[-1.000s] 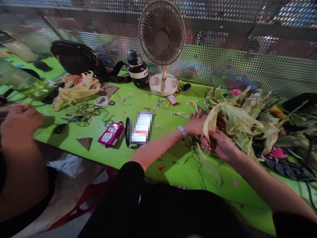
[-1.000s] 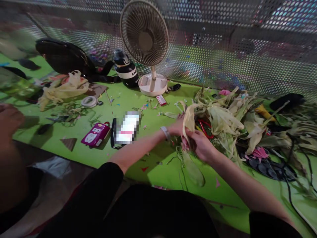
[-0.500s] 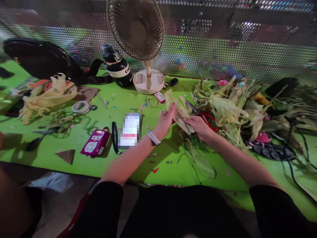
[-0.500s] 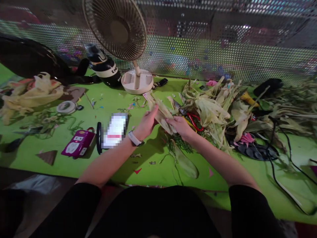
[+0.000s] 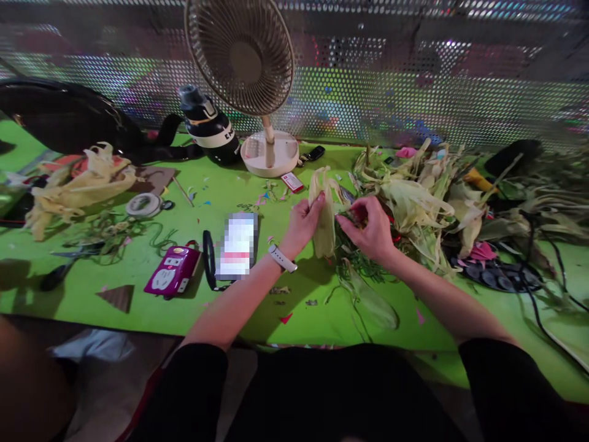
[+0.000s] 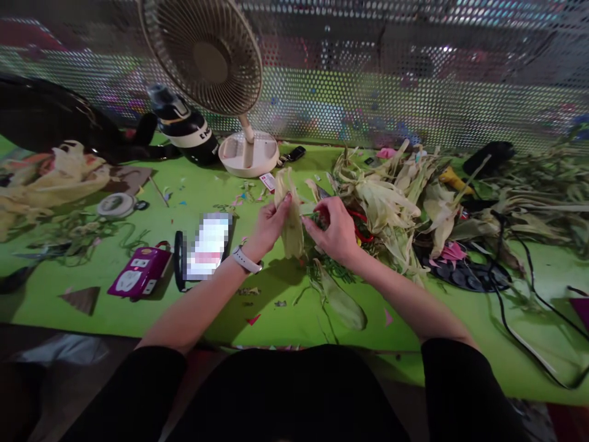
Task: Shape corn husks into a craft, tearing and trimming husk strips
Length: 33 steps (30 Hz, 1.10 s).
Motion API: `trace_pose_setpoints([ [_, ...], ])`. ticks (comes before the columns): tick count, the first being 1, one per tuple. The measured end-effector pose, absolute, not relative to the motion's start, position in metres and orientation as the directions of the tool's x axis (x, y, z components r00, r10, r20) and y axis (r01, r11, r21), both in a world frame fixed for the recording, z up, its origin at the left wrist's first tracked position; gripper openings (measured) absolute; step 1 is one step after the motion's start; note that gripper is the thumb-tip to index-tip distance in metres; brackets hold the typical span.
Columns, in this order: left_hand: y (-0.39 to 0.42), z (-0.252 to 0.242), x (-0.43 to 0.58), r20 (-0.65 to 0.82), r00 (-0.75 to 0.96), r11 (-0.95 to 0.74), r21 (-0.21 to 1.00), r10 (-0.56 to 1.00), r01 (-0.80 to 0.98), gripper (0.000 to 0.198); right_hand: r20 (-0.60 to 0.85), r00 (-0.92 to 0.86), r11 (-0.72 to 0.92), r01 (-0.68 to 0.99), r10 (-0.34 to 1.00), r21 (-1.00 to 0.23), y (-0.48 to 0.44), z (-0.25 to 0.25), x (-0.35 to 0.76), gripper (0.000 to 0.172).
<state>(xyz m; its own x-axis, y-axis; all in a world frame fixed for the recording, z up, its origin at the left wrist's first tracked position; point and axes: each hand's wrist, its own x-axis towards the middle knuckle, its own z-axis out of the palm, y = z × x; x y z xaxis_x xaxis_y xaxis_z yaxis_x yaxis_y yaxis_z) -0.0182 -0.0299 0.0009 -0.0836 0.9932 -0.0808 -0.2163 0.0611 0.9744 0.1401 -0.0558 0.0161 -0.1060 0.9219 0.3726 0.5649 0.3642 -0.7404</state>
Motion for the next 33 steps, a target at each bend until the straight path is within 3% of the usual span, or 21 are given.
trace_pose_setpoints([
  [1,-0.031,0.002,-0.018,-0.051,-0.087,0.034,0.983,0.995,-0.182,0.034,0.448,-0.142,0.426,0.646,0.883,-0.634,-0.059,0.016,0.139,0.025],
  [3,-0.033,0.003,-0.016,0.008,-0.075,-0.016,0.994,0.997,-0.107,0.040,0.465,-0.249,0.478,0.734,0.850,-0.482,-0.064,0.015,0.136,0.023],
  [7,-0.040,0.006,-0.015,0.068,-0.017,-0.068,0.996,0.998,-0.048,0.052,0.390,-0.293,0.453,0.783,0.873,-0.427,-0.062,0.010,0.133,0.015],
  [10,-0.040,0.005,-0.016,0.035,0.000,-0.035,0.996,0.999,-0.078,0.053,0.299,-0.313,0.432,0.680,0.901,-0.592,-0.057,0.007,0.135,0.012],
  [14,-0.035,0.000,-0.019,-0.009,-0.015,0.007,0.992,1.000,-0.129,0.053,0.171,-0.306,0.293,0.414,0.936,-0.862,-0.049,0.009,0.141,0.016],
  [20,-0.033,-0.006,-0.021,-0.050,-0.050,0.041,0.987,0.998,-0.154,0.054,0.040,-0.304,0.088,0.144,0.952,-0.986,-0.044,0.017,0.144,0.017],
  [26,-0.033,0.000,-0.021,-0.113,-0.051,0.097,0.966,0.992,-0.241,0.048,-0.111,-0.338,-0.135,-0.048,0.934,-0.990,-0.044,0.027,0.147,0.016],
  [28,-0.034,0.001,-0.021,-0.103,-0.055,0.088,0.970,0.993,-0.226,0.049,-0.081,-0.356,-0.085,0.006,0.931,-0.996,-0.046,0.028,0.148,0.017],
  [30,-0.036,0.001,-0.019,-0.080,-0.071,0.066,0.982,0.994,-0.176,0.051,0.002,-0.365,0.066,0.162,0.931,-0.985,-0.049,0.028,0.146,0.017],
  [33,-0.038,-0.003,-0.016,-0.016,-0.080,0.006,0.992,0.997,-0.127,0.052,0.158,-0.364,0.313,0.422,0.918,-0.851,-0.057,0.023,0.141,0.019],
])
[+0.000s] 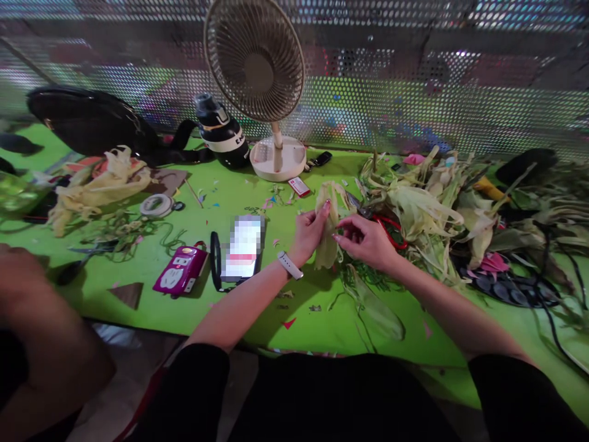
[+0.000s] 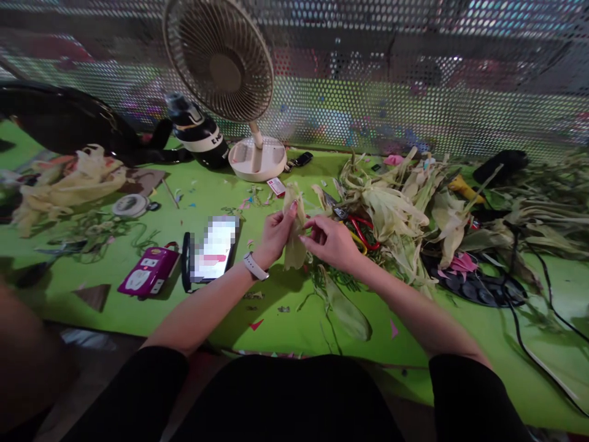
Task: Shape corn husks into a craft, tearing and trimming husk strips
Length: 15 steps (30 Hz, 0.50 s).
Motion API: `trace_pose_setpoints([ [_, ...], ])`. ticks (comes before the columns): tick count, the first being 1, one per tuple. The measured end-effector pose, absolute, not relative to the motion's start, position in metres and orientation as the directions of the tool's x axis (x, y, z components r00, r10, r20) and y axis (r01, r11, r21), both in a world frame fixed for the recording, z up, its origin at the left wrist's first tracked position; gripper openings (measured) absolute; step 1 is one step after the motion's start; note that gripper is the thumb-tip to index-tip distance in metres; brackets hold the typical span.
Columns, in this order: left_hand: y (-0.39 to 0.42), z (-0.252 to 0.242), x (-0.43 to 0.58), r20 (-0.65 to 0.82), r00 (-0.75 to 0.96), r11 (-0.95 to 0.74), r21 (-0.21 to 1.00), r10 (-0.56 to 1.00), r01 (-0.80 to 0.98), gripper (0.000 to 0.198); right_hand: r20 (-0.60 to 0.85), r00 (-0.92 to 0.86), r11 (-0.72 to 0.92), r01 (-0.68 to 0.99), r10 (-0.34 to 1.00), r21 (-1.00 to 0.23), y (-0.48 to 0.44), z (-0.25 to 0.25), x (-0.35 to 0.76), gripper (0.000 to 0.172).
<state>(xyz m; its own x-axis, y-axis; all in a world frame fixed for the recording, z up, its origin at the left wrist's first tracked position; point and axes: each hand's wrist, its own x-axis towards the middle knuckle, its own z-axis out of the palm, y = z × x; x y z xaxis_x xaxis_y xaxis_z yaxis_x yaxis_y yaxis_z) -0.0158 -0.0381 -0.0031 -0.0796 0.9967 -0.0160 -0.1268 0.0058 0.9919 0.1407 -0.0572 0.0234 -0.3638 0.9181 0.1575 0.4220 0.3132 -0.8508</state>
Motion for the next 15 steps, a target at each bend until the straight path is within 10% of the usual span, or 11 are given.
trace_pose_setpoints([
  [7,-0.045,-0.006,-0.010,0.080,-0.046,-0.086,0.987,0.996,-0.138,0.045,0.317,-0.317,0.443,0.734,0.894,-0.514,-0.065,0.011,0.136,0.022],
  [15,-0.049,-0.006,-0.008,0.162,0.045,-0.148,0.963,0.986,-0.224,0.055,0.100,-0.306,0.257,0.531,0.947,-0.807,-0.060,0.021,0.140,0.015],
])
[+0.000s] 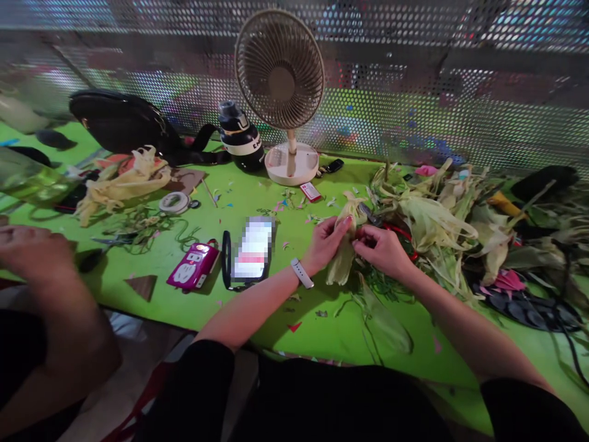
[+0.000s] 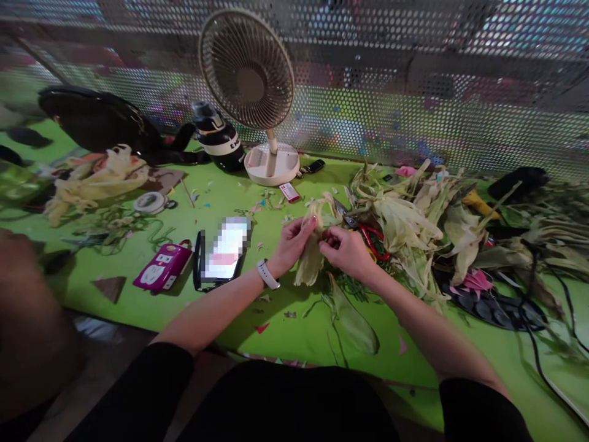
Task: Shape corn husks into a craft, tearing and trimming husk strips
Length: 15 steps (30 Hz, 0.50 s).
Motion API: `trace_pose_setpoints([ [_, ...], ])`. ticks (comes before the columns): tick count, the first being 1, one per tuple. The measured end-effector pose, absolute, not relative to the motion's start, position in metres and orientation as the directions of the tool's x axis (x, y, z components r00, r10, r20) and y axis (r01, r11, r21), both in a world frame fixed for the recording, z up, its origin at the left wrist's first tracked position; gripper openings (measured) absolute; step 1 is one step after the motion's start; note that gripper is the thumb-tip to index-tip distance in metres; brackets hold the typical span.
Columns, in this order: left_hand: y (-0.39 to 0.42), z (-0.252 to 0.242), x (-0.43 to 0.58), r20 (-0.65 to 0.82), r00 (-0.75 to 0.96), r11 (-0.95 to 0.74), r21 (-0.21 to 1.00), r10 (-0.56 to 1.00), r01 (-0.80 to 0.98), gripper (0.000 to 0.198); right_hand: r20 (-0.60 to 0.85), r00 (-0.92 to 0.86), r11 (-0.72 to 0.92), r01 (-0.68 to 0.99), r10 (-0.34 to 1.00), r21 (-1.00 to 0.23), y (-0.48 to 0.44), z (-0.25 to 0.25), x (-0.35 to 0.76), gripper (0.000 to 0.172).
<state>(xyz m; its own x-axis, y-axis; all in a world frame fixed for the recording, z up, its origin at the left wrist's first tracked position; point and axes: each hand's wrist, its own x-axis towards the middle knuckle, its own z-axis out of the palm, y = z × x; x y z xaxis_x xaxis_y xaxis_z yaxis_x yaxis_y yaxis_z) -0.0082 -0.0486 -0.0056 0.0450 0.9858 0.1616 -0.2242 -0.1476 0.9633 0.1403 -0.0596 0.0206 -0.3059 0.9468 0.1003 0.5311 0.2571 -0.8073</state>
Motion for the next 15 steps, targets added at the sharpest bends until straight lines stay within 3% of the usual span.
trace_pose_setpoints([
  [5,-0.047,-0.001,-0.011,0.148,0.040,-0.134,0.962,0.988,-0.239,0.056,0.016,-0.337,0.191,0.493,0.941,-0.849,-0.057,0.026,0.145,0.013],
  [9,-0.050,-0.002,-0.011,0.111,0.134,-0.067,0.954,0.985,-0.294,0.052,-0.089,-0.412,0.085,0.386,0.907,-0.919,-0.054,0.025,0.149,0.010],
  [15,-0.052,-0.005,-0.010,0.083,0.207,-0.014,0.949,0.975,-0.315,0.046,0.022,-0.315,0.156,0.406,0.949,-0.900,-0.047,0.020,0.153,0.011],
])
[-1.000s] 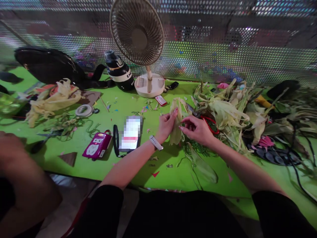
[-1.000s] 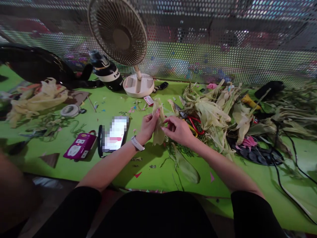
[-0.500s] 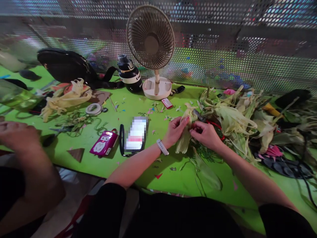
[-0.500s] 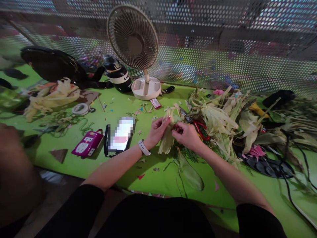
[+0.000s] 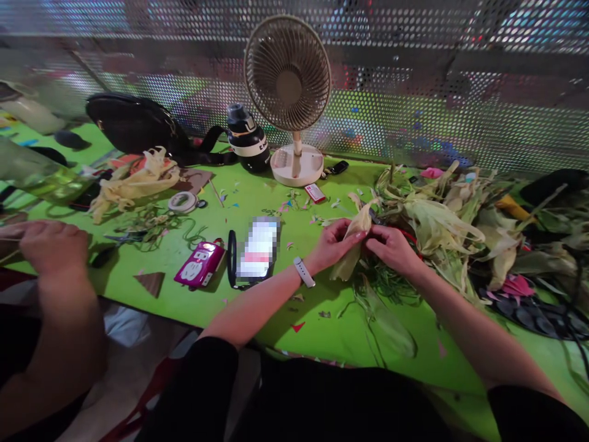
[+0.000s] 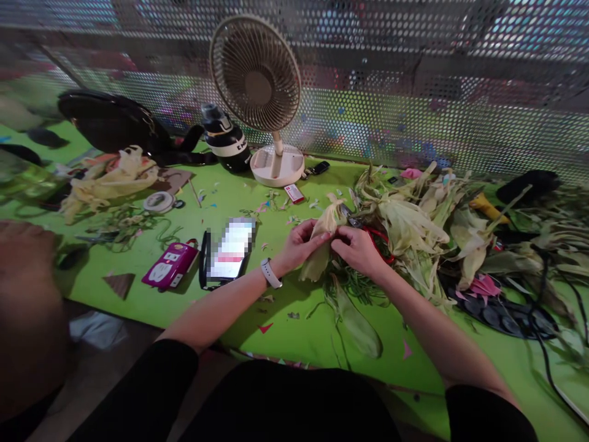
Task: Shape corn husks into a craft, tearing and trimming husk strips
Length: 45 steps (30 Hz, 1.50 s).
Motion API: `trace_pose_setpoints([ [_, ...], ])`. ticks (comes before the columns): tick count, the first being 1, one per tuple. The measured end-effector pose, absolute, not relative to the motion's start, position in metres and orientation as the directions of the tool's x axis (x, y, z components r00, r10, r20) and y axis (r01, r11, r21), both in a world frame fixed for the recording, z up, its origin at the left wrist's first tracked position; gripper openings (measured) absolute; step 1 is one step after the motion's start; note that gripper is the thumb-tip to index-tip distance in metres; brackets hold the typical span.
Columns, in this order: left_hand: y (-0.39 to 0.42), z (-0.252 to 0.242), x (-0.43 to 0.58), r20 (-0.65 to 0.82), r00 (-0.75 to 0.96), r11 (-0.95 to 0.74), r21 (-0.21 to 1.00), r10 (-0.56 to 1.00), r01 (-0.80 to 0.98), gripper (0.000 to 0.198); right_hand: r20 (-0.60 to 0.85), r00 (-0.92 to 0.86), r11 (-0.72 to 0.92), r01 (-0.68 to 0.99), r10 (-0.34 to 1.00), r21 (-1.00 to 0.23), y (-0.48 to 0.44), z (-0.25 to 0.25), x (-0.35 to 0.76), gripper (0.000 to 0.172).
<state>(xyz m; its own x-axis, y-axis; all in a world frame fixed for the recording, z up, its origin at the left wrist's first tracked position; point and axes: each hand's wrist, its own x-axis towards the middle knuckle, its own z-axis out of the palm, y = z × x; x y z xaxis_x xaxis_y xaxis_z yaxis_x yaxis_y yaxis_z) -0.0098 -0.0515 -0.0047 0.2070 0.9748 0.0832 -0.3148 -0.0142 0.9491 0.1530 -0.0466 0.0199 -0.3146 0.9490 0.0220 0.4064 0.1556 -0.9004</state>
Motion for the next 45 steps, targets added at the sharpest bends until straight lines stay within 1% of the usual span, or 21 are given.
trace_pose_setpoints([
  [2,-0.049,-0.004,-0.012,0.078,0.157,-0.023,0.946,0.985,-0.322,0.043,0.017,-0.310,0.148,0.404,0.951,-0.903,-0.045,0.022,0.154,0.010],
  [5,-0.044,-0.004,-0.015,0.038,0.071,-0.008,0.924,0.997,-0.383,0.040,-0.056,-0.314,0.056,0.337,0.948,-0.940,-0.044,0.030,0.156,0.008],
  [9,-0.038,-0.006,-0.017,-0.034,-0.037,0.013,0.880,0.999,-0.475,0.039,-0.132,-0.284,-0.046,0.288,0.950,-0.956,-0.041,0.037,0.160,0.015],
  [10,-0.037,-0.007,-0.017,-0.044,-0.059,0.010,0.875,0.997,-0.484,0.038,-0.129,-0.277,-0.044,0.294,0.952,-0.955,-0.041,0.037,0.160,0.016],
  [12,-0.038,-0.006,-0.016,-0.062,-0.083,0.012,0.865,0.995,-0.501,0.038,-0.077,-0.261,0.009,0.315,0.962,-0.949,-0.040,0.034,0.161,0.018],
  [13,-0.039,-0.006,-0.015,-0.071,-0.091,0.015,0.858,0.993,-0.513,0.038,-0.048,-0.269,0.040,0.315,0.962,-0.948,-0.041,0.031,0.160,0.023],
  [15,-0.041,-0.004,-0.014,-0.091,-0.099,0.023,0.841,0.991,-0.541,0.038,-0.042,-0.359,0.057,0.260,0.932,-0.964,-0.042,0.026,0.156,0.043],
  [16,-0.042,-0.002,-0.014,-0.099,-0.103,0.026,0.833,0.990,-0.553,0.039,-0.067,-0.433,0.030,0.214,0.899,-0.976,-0.043,0.023,0.154,0.052],
  [17,-0.043,-0.001,-0.013,-0.105,-0.107,0.028,0.829,0.989,-0.559,0.039,-0.098,-0.505,-0.011,0.172,0.858,-0.985,-0.044,0.020,0.151,0.056],
  [18,-0.043,0.000,-0.013,-0.107,-0.111,0.027,0.828,0.988,-0.560,0.040,-0.128,-0.564,-0.051,0.151,0.816,-0.987,-0.044,0.018,0.149,0.054],
  [19,-0.043,0.000,-0.014,-0.107,-0.113,0.026,0.830,0.988,-0.556,0.041,-0.156,-0.602,-0.074,0.159,0.783,-0.984,-0.045,0.017,0.148,0.047],
  [21,-0.040,0.001,-0.016,-0.104,-0.124,0.021,0.841,0.987,-0.541,0.041,-0.205,-0.614,-0.082,0.222,0.762,-0.972,-0.044,0.019,0.149,0.034],
  [23,-0.037,0.000,-0.019,-0.108,-0.146,0.013,0.845,0.983,-0.535,0.041,-0.239,-0.588,-0.075,0.289,0.773,-0.954,-0.041,0.027,0.157,0.034],
  [26,-0.034,-0.001,-0.022,-0.121,-0.164,0.013,0.840,0.979,-0.543,0.041,-0.198,-0.491,-0.015,0.350,0.849,-0.936,-0.036,0.049,0.181,0.034],
  [28,-0.035,-0.001,-0.021,-0.120,-0.139,0.027,0.842,0.983,-0.539,0.040,-0.122,-0.426,0.054,0.379,0.896,-0.924,-0.033,0.063,0.199,0.031],
  [30,-0.037,-0.002,-0.019,-0.106,-0.106,0.034,0.850,0.989,-0.525,0.038,-0.022,-0.310,0.109,0.399,0.951,-0.910,-0.031,0.072,0.211,0.028],
  [32,-0.039,-0.004,-0.017,-0.088,-0.083,0.033,0.858,0.993,-0.512,0.036,0.034,-0.244,0.135,0.411,0.969,-0.902,-0.030,0.074,0.216,0.027],
  [37,-0.039,-0.009,-0.014,-0.056,-0.057,0.017,0.848,0.997,-0.530,0.034,-0.024,-0.340,0.124,0.407,0.940,-0.905,-0.032,0.066,0.208,0.028],
  [41,-0.040,-0.009,-0.014,-0.111,-0.029,0.075,0.817,0.993,-0.571,0.034,-0.006,-0.359,0.153,0.413,0.933,-0.898,-0.033,0.065,0.206,0.026],
  [45,-0.042,-0.005,-0.012,-0.163,0.023,0.145,0.796,0.986,-0.588,0.042,-0.008,-0.374,0.165,0.428,0.927,-0.889,-0.036,0.068,0.204,0.027],
])
